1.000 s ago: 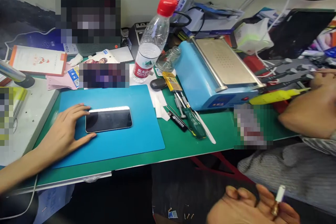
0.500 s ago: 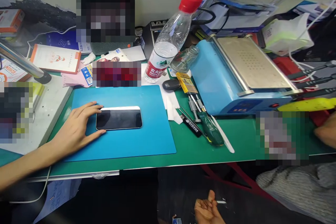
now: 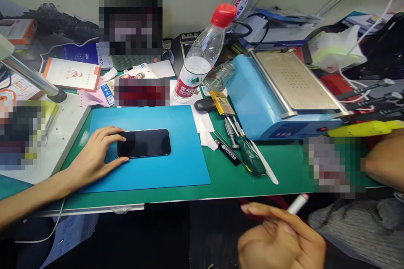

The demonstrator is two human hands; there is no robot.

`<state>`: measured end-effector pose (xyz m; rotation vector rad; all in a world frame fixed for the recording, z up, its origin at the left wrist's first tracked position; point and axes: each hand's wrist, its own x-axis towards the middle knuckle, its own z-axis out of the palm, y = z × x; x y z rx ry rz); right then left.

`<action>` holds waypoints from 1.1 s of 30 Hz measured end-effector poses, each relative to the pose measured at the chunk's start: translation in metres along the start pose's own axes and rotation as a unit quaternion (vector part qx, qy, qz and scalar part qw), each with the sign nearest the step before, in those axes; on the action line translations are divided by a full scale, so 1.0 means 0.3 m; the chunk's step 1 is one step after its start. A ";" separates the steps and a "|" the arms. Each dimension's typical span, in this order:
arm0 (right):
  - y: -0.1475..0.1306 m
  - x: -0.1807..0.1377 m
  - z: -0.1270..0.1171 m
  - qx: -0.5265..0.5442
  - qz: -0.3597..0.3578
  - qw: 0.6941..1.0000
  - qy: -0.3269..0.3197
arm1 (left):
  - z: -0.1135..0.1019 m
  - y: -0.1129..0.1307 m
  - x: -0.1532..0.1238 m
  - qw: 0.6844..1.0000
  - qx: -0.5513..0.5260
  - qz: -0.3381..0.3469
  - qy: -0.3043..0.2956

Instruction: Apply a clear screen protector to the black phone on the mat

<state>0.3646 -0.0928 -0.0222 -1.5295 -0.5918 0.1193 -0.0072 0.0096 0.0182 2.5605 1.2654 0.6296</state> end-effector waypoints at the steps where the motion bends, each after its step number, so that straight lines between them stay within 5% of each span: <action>1: -0.032 -0.015 0.062 0.025 -0.049 0.998 -0.012 | -0.001 0.001 -0.001 1.000 -0.002 0.003 -0.001; 6: -0.145 -0.041 0.290 0.075 -0.080 0.975 -0.191 | -0.009 0.007 0.000 1.000 -0.009 0.002 -0.012; 10: -0.146 -0.032 0.389 0.052 -0.036 0.935 -0.350 | -0.014 0.010 0.005 1.000 -0.007 -0.001 -0.020; 13: -0.124 -0.045 0.426 0.012 -0.034 0.911 -0.411 | -0.011 0.007 0.006 1.000 0.001 -0.008 -0.028; 26: -0.101 -0.072 0.408 -0.039 -0.082 0.887 -0.452 | -0.001 0.006 0.000 0.998 0.037 0.003 -0.051; 33: -0.109 -0.078 0.404 0.012 -0.074 0.919 -0.387 | -0.005 0.012 0.010 0.992 0.093 0.081 -0.012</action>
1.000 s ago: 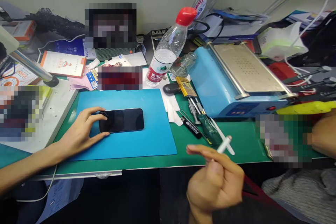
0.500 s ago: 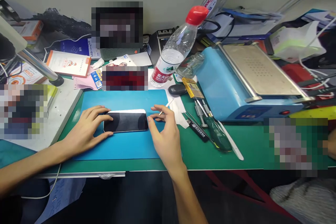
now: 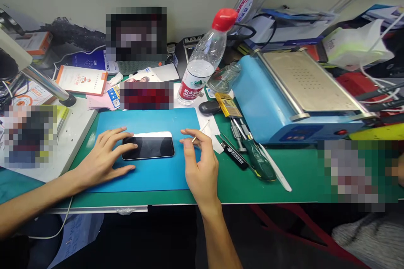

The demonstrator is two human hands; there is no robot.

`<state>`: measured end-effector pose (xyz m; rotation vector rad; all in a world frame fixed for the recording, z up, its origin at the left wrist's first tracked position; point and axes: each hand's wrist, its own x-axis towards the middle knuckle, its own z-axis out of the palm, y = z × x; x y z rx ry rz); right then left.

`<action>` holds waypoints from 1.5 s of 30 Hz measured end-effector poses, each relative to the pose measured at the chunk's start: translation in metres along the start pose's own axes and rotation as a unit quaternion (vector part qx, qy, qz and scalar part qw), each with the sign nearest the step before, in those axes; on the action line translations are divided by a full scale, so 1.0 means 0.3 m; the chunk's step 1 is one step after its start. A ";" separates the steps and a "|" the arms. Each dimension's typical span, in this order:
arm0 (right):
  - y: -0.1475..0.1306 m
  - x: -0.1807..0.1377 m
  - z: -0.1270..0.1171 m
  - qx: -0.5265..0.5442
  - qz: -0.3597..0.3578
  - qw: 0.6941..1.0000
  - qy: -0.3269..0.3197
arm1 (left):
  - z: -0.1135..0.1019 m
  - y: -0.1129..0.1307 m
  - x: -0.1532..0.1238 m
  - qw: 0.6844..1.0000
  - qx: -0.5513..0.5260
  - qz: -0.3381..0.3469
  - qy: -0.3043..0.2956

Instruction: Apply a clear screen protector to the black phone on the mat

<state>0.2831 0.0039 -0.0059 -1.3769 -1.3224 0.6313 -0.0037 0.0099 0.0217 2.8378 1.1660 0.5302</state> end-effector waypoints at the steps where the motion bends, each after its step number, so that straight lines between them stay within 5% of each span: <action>1: -0.011 -0.005 -0.001 0.016 -0.020 0.999 0.025 | -0.007 0.009 0.001 0.999 0.027 0.020 0.013; 6: -0.073 -0.096 -0.027 0.136 -0.057 0.987 0.069 | -0.082 0.107 0.013 0.974 0.160 0.139 0.074; 10: -0.069 -0.199 -0.064 0.172 -0.067 0.979 0.082 | -0.121 0.180 0.102 0.978 0.129 0.165 0.008; 15: -0.018 -0.198 -0.111 0.142 -0.072 0.964 0.214 | -0.027 0.203 0.382 0.985 0.102 0.055 -0.129; 21: 0.021 -0.157 -0.155 0.109 -0.041 0.970 0.212 | 0.133 0.259 0.745 0.987 0.109 -0.053 -0.105; 26: 0.041 -0.184 -0.158 0.105 -0.050 0.970 0.214 | 0.193 0.289 0.886 0.981 0.077 -0.129 -0.120; 31: 0.051 -0.173 -0.162 0.112 -0.057 0.968 0.217 | 0.166 0.327 0.853 0.983 0.010 -0.136 -0.122; 37: 0.021 -0.144 -0.175 0.171 -0.061 0.961 0.207 | 0.054 0.401 0.614 0.966 -0.166 -0.053 -0.190; 41: -0.022 -0.178 -0.182 0.230 0.000 0.959 0.164 | 0.016 0.418 0.435 0.882 -0.415 -0.086 -0.205; 45: -0.065 -0.232 -0.188 0.253 0.033 0.961 0.111 | -0.029 0.421 0.338 0.795 -0.531 -0.167 -0.239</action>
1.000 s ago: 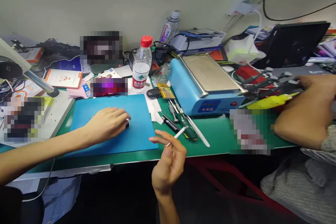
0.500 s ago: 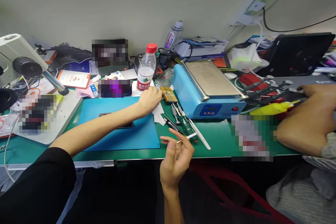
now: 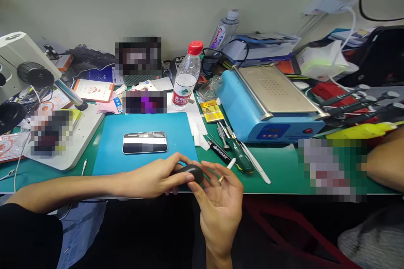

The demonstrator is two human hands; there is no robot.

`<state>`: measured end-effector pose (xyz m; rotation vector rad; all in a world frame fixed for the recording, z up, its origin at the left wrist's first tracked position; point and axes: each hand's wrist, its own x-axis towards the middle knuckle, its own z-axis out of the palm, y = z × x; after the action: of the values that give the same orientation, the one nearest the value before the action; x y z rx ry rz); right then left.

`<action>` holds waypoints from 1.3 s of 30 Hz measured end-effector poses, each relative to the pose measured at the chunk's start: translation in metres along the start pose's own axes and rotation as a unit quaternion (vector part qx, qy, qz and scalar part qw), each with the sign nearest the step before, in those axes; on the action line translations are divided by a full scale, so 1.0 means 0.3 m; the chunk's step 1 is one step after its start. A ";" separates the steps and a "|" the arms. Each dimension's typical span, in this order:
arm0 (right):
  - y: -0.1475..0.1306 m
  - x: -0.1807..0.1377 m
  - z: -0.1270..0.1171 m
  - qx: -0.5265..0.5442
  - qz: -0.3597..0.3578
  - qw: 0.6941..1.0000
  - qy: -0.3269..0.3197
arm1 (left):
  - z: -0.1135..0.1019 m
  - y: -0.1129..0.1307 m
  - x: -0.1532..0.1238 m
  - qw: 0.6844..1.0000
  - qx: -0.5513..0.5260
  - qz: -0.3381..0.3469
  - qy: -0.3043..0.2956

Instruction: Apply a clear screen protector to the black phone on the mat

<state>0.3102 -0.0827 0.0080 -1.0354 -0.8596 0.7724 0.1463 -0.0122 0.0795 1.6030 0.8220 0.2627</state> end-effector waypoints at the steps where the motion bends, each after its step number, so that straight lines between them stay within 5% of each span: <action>1: -0.007 -0.012 -0.001 -0.004 0.001 1.000 -0.007 | -0.002 0.007 -0.019 1.000 -0.016 -0.017 -0.004; 8: -0.041 -0.058 -0.023 0.009 0.035 0.998 -0.046 | -0.009 0.036 -0.094 0.991 -0.106 -0.077 -0.021; 13: -0.036 -0.057 0.025 0.026 0.035 0.999 0.003 | 0.006 -0.033 -0.089 0.976 -0.208 -0.067 -0.002; 16: -0.015 -0.044 0.055 0.037 0.029 0.997 0.054 | 0.017 -0.071 -0.098 0.989 -0.046 -0.004 0.141; 18: -0.004 -0.039 0.065 0.025 0.016 0.997 0.076 | 0.028 -0.090 -0.113 0.960 0.137 0.065 0.234; 21: 0.002 -0.043 0.074 -0.011 -0.022 0.995 0.094 | 0.049 -0.101 -0.135 0.916 0.277 0.124 0.262; 34: -0.020 -0.104 0.065 -0.045 -0.052 0.987 0.146 | 0.097 -0.077 -0.144 0.953 -0.018 0.122 0.276; 39: -0.023 -0.090 0.075 -0.045 -0.062 0.978 0.194 | 0.075 -0.062 -0.290 0.922 0.059 0.160 0.347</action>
<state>0.2791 -0.0992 0.0141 -1.1542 -0.6189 0.4070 0.0904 -0.0850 0.0815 1.7731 1.1140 1.0800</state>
